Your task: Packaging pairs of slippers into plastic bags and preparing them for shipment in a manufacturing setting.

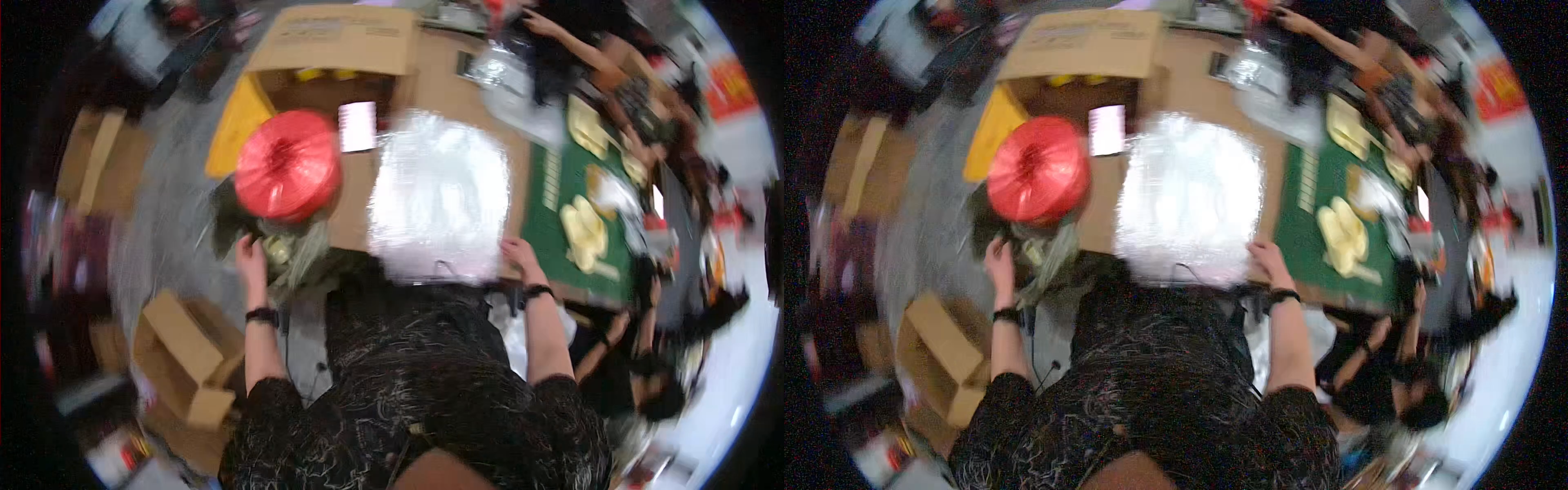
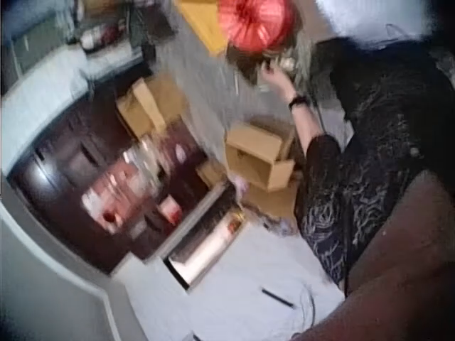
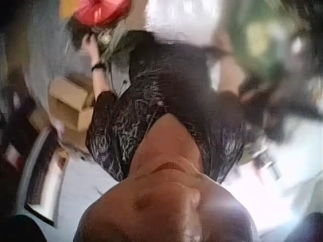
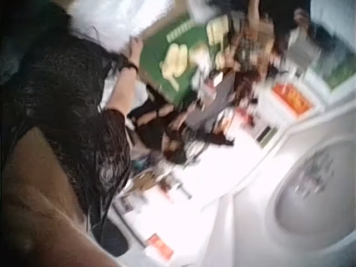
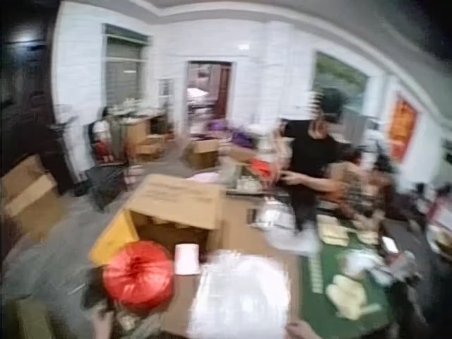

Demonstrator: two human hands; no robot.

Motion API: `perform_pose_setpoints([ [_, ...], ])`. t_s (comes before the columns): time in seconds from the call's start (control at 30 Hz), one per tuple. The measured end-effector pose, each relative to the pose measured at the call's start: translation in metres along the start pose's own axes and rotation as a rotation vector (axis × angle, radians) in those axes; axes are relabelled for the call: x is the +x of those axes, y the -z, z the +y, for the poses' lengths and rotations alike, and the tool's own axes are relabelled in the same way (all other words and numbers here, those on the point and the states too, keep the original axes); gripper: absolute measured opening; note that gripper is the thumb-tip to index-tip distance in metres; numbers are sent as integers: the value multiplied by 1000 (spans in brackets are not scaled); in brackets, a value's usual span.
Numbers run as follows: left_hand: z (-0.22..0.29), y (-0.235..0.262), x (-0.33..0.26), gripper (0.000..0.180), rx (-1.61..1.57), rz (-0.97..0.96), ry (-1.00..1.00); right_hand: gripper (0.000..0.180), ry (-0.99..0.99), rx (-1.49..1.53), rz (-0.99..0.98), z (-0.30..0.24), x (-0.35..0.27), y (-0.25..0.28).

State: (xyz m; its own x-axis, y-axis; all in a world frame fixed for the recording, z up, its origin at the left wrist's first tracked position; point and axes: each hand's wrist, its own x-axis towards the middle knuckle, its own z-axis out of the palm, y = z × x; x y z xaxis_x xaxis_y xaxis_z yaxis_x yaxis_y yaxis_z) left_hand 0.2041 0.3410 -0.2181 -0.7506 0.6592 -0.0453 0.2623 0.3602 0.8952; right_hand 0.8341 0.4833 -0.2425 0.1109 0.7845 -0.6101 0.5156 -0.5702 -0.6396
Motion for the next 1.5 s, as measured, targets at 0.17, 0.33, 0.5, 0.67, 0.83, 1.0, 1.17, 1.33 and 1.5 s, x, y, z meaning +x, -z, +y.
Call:
perform_pose_setpoints([
  [0.17,67,-57,-61,24,164,-255,-350,25,112,38,376,21,29,38],
  [0.33,138,-172,-134,42,469,-755,-669,28,37,173,765,66,33,134],
  [0.5,138,-244,-163,63,685,-1042,-430,24,22,78,817,65,48,193],
  [0.67,123,-276,-167,74,986,-1150,-344,25,229,-285,733,67,108,230],
  [0.83,102,-287,-166,73,922,-1087,-244,32,-69,-698,426,78,168,254],
  [1.0,102,-290,-171,72,905,-1065,-186,28,-143,-944,379,79,176,245],
  [1.17,106,-287,-173,71,918,-1036,-180,24,-186,-991,417,90,180,231],
  [1.33,102,-295,-172,70,886,-1054,-228,24,-194,-915,585,126,179,226],
  [1.5,98,-285,-171,70,937,-1076,-292,30,-40,-1230,370,87,114,195],
])
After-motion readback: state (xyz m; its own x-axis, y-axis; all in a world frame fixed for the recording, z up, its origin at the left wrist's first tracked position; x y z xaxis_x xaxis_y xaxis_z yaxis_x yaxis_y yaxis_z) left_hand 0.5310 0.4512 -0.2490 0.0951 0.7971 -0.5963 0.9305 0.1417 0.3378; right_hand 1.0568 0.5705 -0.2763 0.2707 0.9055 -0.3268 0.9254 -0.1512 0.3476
